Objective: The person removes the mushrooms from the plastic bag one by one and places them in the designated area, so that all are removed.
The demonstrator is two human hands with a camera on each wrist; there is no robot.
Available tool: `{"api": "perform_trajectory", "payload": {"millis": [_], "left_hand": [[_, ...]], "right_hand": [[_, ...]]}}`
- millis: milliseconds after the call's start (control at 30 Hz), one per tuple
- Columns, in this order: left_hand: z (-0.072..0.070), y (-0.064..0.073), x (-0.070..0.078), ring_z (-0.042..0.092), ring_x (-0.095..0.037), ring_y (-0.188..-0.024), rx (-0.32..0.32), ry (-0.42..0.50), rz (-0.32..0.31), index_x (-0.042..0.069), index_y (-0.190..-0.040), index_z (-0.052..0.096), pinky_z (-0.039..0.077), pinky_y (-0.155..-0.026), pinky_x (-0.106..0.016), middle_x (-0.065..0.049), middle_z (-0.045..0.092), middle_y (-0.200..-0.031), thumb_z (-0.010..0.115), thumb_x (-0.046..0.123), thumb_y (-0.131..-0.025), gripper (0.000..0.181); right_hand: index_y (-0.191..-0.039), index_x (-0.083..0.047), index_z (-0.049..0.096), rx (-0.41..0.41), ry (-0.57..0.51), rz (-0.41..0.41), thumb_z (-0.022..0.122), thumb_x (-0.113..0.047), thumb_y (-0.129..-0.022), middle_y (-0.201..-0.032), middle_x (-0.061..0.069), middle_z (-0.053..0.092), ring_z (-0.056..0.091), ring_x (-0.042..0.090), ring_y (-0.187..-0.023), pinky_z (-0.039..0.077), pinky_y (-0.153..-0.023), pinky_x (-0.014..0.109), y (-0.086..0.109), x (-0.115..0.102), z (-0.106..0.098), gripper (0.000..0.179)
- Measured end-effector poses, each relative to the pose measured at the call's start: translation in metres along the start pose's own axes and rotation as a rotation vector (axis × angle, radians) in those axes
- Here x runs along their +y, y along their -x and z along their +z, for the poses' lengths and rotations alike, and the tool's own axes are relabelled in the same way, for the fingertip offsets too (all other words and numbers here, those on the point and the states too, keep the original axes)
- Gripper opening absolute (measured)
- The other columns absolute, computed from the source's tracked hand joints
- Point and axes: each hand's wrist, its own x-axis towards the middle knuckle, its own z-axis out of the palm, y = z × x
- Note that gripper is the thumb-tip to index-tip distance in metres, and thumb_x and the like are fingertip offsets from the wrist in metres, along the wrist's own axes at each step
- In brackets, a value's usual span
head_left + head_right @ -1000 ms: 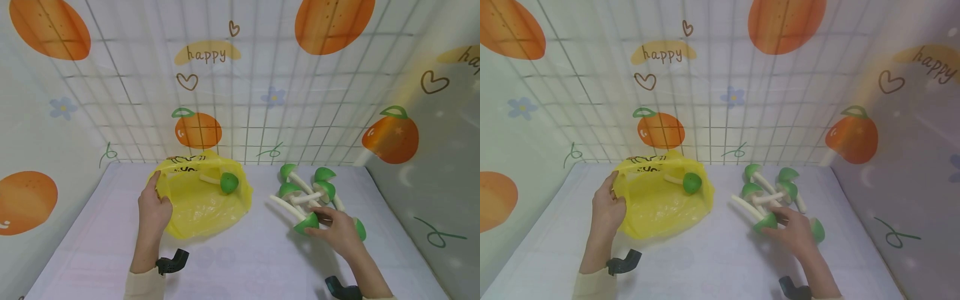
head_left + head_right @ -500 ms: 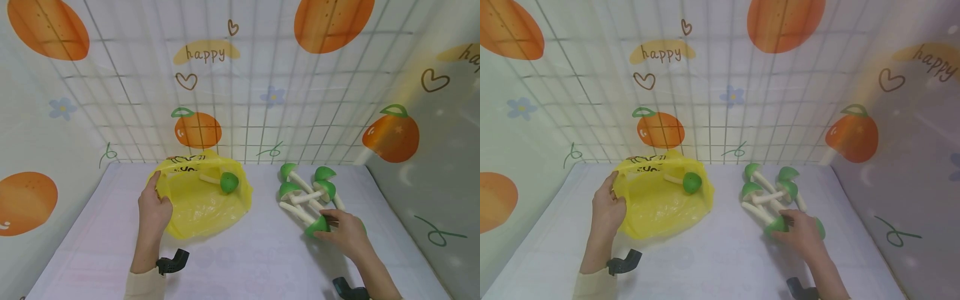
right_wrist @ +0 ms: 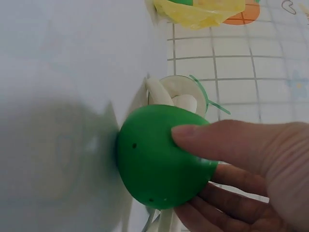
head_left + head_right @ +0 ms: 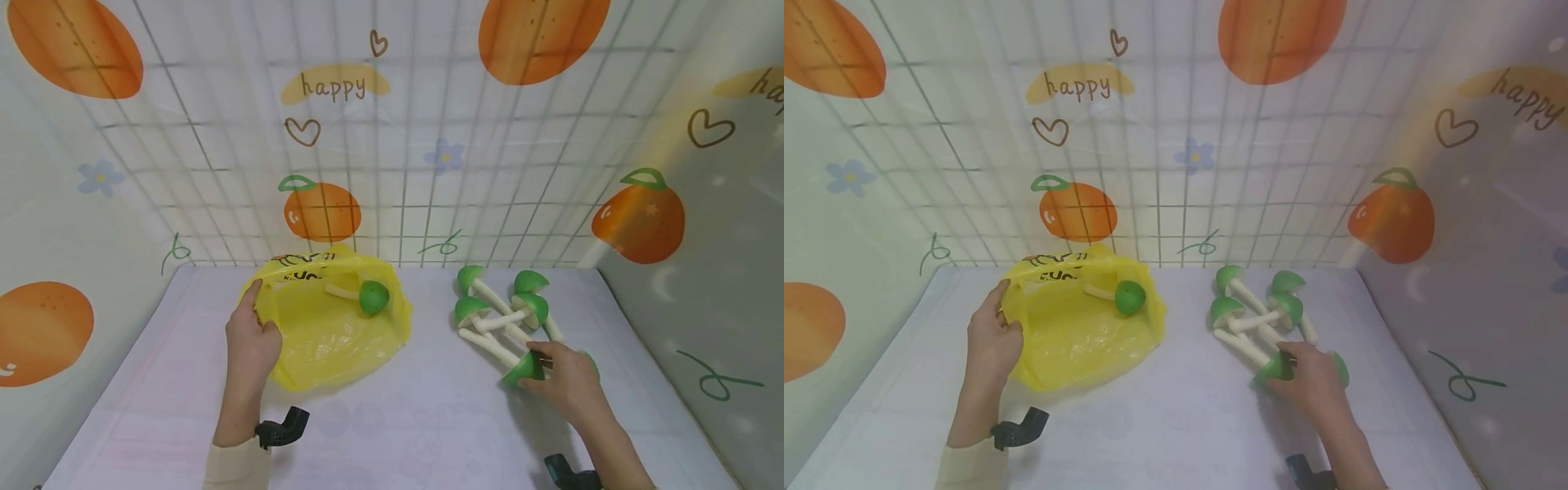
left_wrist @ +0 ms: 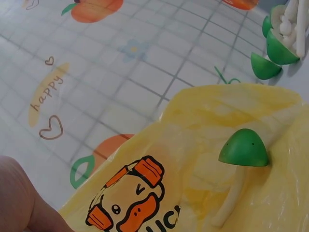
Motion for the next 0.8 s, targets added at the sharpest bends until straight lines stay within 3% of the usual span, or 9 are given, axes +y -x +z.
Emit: {"api": "perform_trajectory", "payload": {"millis": [167,533,800], "left_hand": [[0.001,0.000,0.001,0.054,-0.033,-0.132,-0.001,-0.008,-0.013,0.009,-0.167,0.026,0.048,-0.112,-0.050,-0.017,0.041,-0.163,0.039,-0.014,-0.093,0.079],[0.001,0.000,-0.001,0.054,-0.033,-0.131,-0.003,-0.011,-0.007,0.009,-0.167,0.026,0.048,-0.111,-0.050,-0.017,0.042,-0.162,0.039,-0.014,-0.094,0.078],[0.001,-0.001,0.000,0.053,-0.032,-0.133,0.002,-0.014,-0.012,0.009,-0.167,0.026,0.047,-0.113,-0.049,-0.016,0.040,-0.164,0.039,-0.014,-0.094,0.078]], "right_hand": [[-0.133,0.013,0.062,0.044,0.003,-0.050,0.094,-0.007,-0.072,-0.123,0.033,0.068,0.067,0.052,-0.106,0.047,-0.094,0.069,0.004,-0.003,-0.002,0.072],[-0.135,0.011,0.062,0.052,-0.004,-0.043,0.091,-0.012,-0.077,-0.127,0.034,0.064,0.064,0.054,-0.110,0.053,-0.088,0.066,0.007,-0.008,-0.007,0.068],[-0.134,0.007,0.064,0.148,-0.045,-0.078,0.089,-0.015,-0.083,-0.126,0.032,0.067,0.066,0.051,-0.112,0.053,-0.087,0.068,0.002,-0.033,-0.006,0.061]]}}
